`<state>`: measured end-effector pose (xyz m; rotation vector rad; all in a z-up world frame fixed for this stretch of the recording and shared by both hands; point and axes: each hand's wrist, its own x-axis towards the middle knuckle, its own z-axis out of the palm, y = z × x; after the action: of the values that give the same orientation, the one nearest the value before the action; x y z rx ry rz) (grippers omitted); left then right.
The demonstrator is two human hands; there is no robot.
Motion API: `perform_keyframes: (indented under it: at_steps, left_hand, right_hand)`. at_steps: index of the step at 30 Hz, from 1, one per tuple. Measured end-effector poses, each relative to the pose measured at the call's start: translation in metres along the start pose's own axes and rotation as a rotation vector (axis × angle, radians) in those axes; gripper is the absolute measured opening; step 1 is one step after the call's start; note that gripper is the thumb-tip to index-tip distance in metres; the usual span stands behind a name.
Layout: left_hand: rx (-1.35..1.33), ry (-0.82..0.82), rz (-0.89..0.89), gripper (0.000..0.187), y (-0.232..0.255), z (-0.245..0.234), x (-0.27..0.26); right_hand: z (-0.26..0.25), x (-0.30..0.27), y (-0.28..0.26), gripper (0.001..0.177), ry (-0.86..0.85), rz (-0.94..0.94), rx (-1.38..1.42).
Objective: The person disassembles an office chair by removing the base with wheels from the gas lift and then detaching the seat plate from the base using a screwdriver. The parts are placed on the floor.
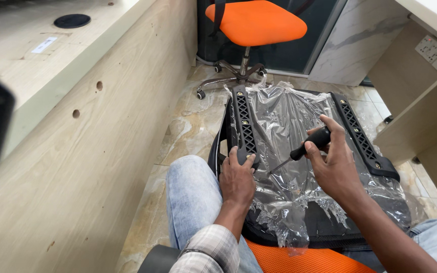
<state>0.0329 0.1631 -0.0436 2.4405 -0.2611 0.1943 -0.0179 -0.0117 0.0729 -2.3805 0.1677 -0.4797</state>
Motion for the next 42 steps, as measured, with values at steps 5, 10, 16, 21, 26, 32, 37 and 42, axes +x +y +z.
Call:
perform_keyframes:
  at_steps: [5,10,16,21,26,32,37,42]
  left_hand:
    - [-0.021,0.048,0.019,0.041,0.001,-0.002,0.001]
    - [-0.032,0.037,-0.023,0.039,-0.001,0.004,-0.003]
    - [-0.028,0.044,-0.042,0.038,0.001,0.005,0.000]
    - [-0.001,0.092,0.004,0.038,0.000,0.004,-0.001]
    - [-0.168,0.078,-0.127,0.030,0.003,0.002,0.000]
    - [-0.272,0.118,-0.181,0.046,0.002,-0.002,0.007]
    - [-0.287,0.118,-0.196,0.039,-0.004,0.005,0.007]
    - [-0.310,0.127,-0.212,0.041,-0.004,0.008,0.009]
  right_hand:
    - [0.001,-0.007,0.001,0.059,0.035,-0.111,0.042]
    - [-0.006,-0.021,0.005,0.052,0.031,-0.082,-0.012]
    - [-0.019,-0.021,0.002,0.053,-0.065,-0.023,-0.066]
    - [-0.018,-0.019,0.002,0.055,-0.034,0.024,-0.037]
    - [-0.017,-0.017,-0.001,0.055,0.019,0.040,0.042]
    - [-0.020,0.004,-0.015,0.046,0.075,-0.063,0.235]
    - [-0.013,0.018,-0.016,0.047,0.059,-0.108,0.260]
    - [0.002,0.024,-0.014,0.049,0.045,-0.072,0.176]
